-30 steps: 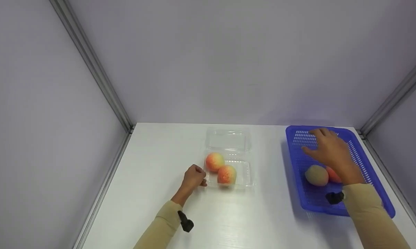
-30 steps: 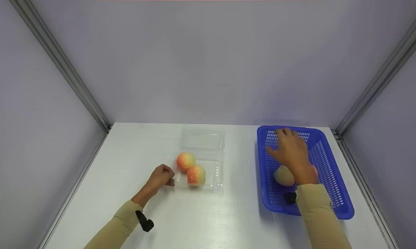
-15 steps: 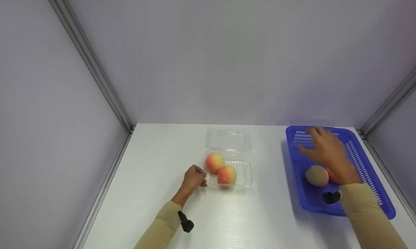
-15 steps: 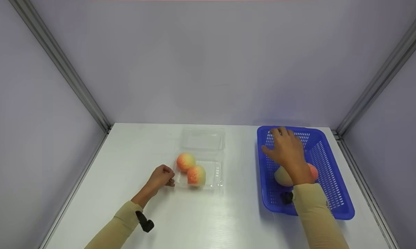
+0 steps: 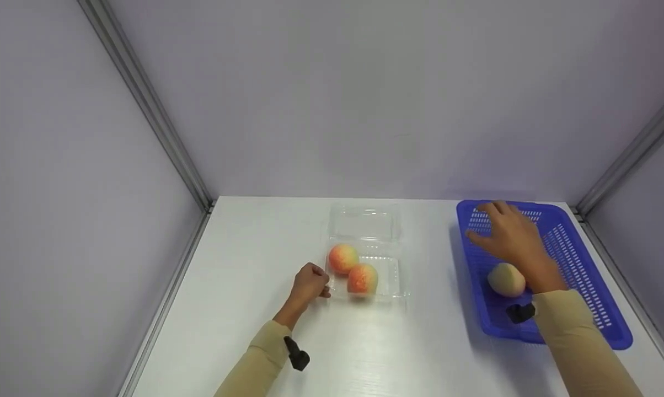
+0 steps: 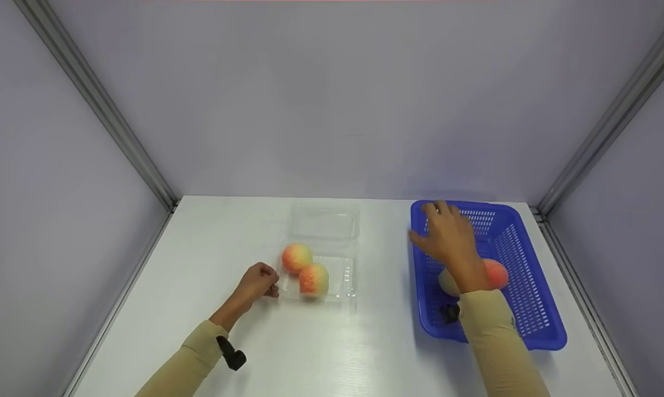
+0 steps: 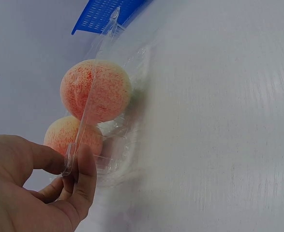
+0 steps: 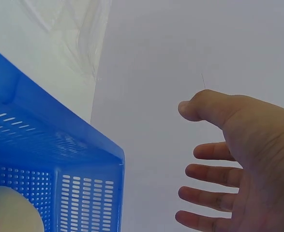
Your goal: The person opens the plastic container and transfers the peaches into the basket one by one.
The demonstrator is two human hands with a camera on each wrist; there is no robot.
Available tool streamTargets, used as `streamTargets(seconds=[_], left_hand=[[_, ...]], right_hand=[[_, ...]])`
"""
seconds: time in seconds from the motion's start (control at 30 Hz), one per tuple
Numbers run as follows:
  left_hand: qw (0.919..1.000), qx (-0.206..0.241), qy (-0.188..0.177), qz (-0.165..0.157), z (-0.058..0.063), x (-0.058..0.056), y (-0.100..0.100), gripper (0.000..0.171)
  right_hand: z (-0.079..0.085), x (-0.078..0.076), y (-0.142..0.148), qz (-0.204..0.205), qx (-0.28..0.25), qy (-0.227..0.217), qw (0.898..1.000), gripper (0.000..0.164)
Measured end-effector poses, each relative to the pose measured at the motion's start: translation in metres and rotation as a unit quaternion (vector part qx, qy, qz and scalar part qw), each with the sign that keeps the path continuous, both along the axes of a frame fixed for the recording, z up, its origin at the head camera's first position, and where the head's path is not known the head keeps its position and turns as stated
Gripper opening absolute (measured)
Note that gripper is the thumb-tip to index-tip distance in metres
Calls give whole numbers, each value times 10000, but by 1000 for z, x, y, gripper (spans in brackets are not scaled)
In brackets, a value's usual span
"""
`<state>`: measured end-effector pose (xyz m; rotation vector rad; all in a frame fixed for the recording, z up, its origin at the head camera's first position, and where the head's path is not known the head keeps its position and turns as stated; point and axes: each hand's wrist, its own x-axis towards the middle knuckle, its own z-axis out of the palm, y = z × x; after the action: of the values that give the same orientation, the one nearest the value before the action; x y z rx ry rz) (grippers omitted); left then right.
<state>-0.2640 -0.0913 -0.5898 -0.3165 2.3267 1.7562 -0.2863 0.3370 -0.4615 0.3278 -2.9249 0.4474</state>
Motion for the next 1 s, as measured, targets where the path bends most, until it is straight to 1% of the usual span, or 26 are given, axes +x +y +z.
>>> streamTargets(seconds=[0.2,0.43,0.6,0.77,1.0], left_hand=[[10000,7,-25,1,-1,0,0,5],[9999,-55,2,-92,0,1,0,5],[9999,-56,47,-84,-1,0,0,5],[9999,-100,35,-72,-2,0,0,4],[10000,30,57,-75,-1,0,-1,4]], right_hand=[[0,-2,-9,19,-5,-30,10000,62],[0,-3,-19,68,28,135,9999,61],[0,-3,-25,73,44,53,9999,62],[0,-5,-29,107,74,75,9999,61],[-1,-8,-35,245,101,230,9994,61]])
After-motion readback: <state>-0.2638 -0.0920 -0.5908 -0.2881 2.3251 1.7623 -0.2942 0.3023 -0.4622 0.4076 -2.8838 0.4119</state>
